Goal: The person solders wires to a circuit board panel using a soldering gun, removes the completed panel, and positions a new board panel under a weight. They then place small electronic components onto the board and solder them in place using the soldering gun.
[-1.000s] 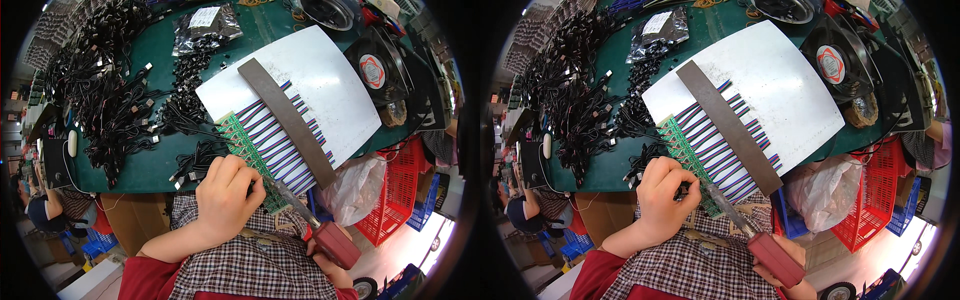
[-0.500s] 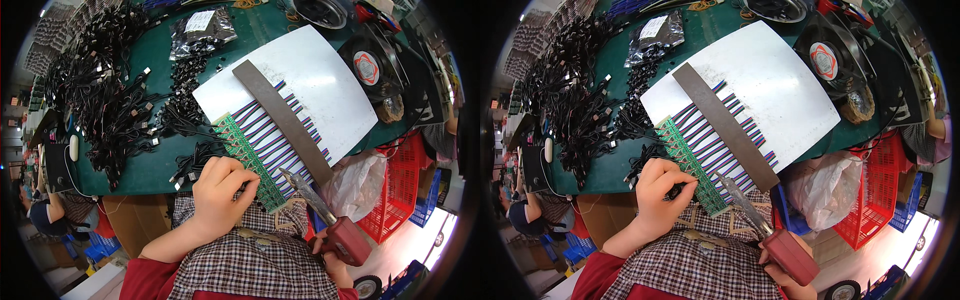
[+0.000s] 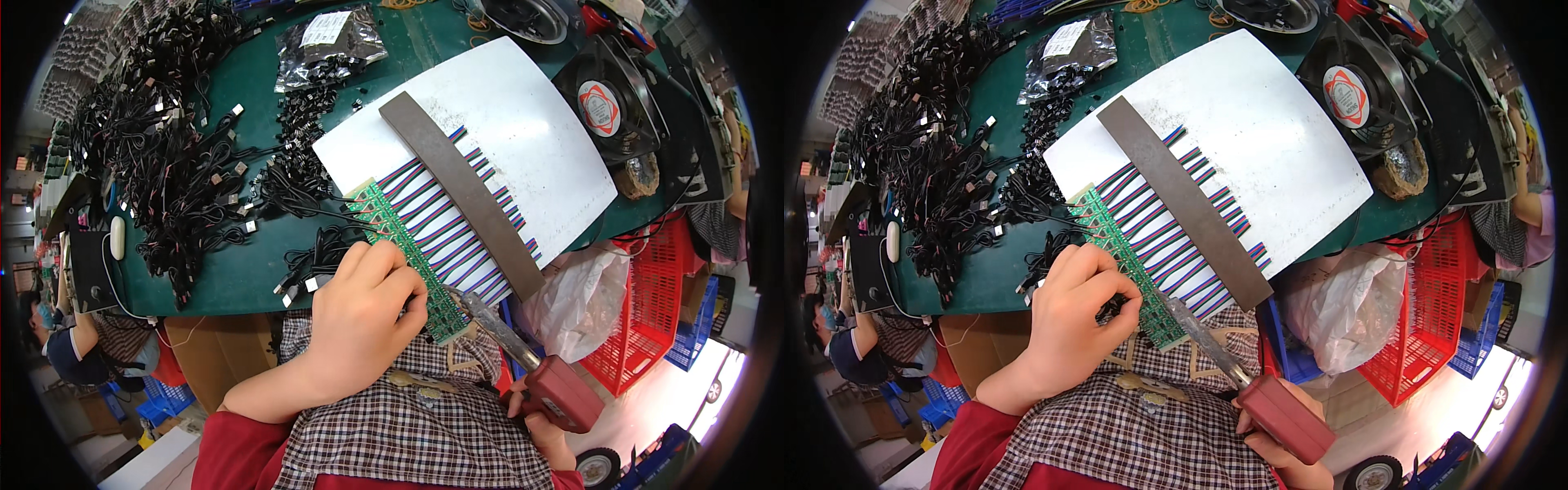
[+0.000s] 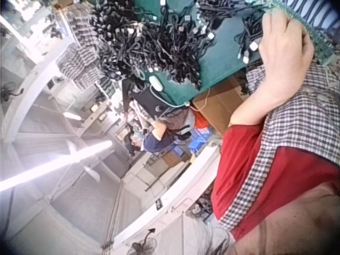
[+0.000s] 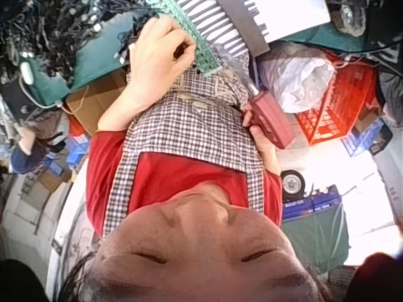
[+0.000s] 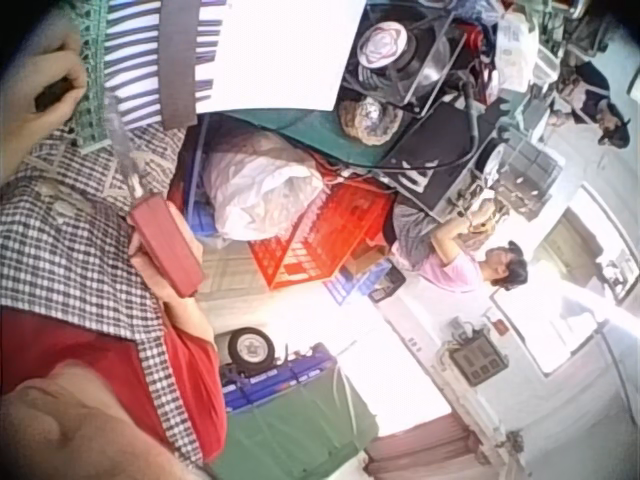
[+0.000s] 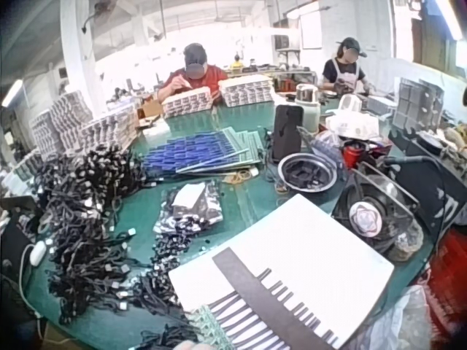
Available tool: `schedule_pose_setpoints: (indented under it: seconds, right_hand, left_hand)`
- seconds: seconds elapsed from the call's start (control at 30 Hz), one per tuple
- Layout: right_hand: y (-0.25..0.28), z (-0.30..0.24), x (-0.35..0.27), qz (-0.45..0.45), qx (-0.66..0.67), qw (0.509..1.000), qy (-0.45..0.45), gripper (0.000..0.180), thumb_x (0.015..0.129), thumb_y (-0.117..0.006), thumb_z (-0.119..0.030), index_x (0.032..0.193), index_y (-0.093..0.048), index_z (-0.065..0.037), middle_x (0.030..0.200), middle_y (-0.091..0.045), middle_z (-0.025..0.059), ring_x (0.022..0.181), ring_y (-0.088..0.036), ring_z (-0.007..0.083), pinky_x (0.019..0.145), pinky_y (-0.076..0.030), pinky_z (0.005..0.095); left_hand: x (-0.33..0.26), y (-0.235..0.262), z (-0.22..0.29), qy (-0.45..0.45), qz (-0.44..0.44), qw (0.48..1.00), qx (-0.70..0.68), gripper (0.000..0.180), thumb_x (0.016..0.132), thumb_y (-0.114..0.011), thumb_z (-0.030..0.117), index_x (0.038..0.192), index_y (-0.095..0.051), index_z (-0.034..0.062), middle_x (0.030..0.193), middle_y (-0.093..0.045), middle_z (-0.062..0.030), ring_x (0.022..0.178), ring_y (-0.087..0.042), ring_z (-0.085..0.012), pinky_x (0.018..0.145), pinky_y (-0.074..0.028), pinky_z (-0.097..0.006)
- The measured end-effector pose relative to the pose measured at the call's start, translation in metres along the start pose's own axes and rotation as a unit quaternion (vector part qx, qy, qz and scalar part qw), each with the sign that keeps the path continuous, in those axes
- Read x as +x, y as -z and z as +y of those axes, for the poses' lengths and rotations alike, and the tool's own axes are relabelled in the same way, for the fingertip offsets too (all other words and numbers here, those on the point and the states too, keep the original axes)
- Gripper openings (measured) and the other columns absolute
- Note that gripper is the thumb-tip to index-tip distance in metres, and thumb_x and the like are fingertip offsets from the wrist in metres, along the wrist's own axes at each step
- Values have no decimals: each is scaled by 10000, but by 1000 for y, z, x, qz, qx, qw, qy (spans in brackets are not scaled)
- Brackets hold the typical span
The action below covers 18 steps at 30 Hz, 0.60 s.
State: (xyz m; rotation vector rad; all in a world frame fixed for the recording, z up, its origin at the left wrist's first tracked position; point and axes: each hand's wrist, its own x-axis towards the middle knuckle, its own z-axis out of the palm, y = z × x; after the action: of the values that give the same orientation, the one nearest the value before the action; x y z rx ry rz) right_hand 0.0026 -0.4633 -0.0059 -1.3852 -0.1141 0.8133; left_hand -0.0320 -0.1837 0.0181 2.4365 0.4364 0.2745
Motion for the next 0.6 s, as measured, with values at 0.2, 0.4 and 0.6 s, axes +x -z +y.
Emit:
schedule_pose_setpoints:
  seconds: [0.2,0.4,0.6]
  right_hand:
    - [15,13,-8,-13,-196,977,86,636,701,-745,-253,1148,-456,95,744,-652,106,638,-648,177,590,-507,261]
    - [30,14,-6,-74,-316,941,97,655,686,-756,-282,1151,-469,79,756,-662,79,658,-664,183,592,-512,260]
    - [14,13,-6,-52,-262,960,88,641,670,-765,-250,1138,-478,83,764,-655,114,664,-656,179,583,-510,260]
  left_hand:
    - [7,5,3,-12,-36,999,30,147,603,-674,17,683,-562,68,744,-472,-30,703,-491,-204,533,-416,-316]
    - [8,6,6,-15,-48,997,53,141,609,-662,18,668,-543,62,727,-471,-33,675,-499,-199,493,-425,-315]
    - [9,4,7,-35,-46,996,70,126,625,-652,24,663,-535,50,702,-474,-48,660,-515,-216,494,-428,-329]
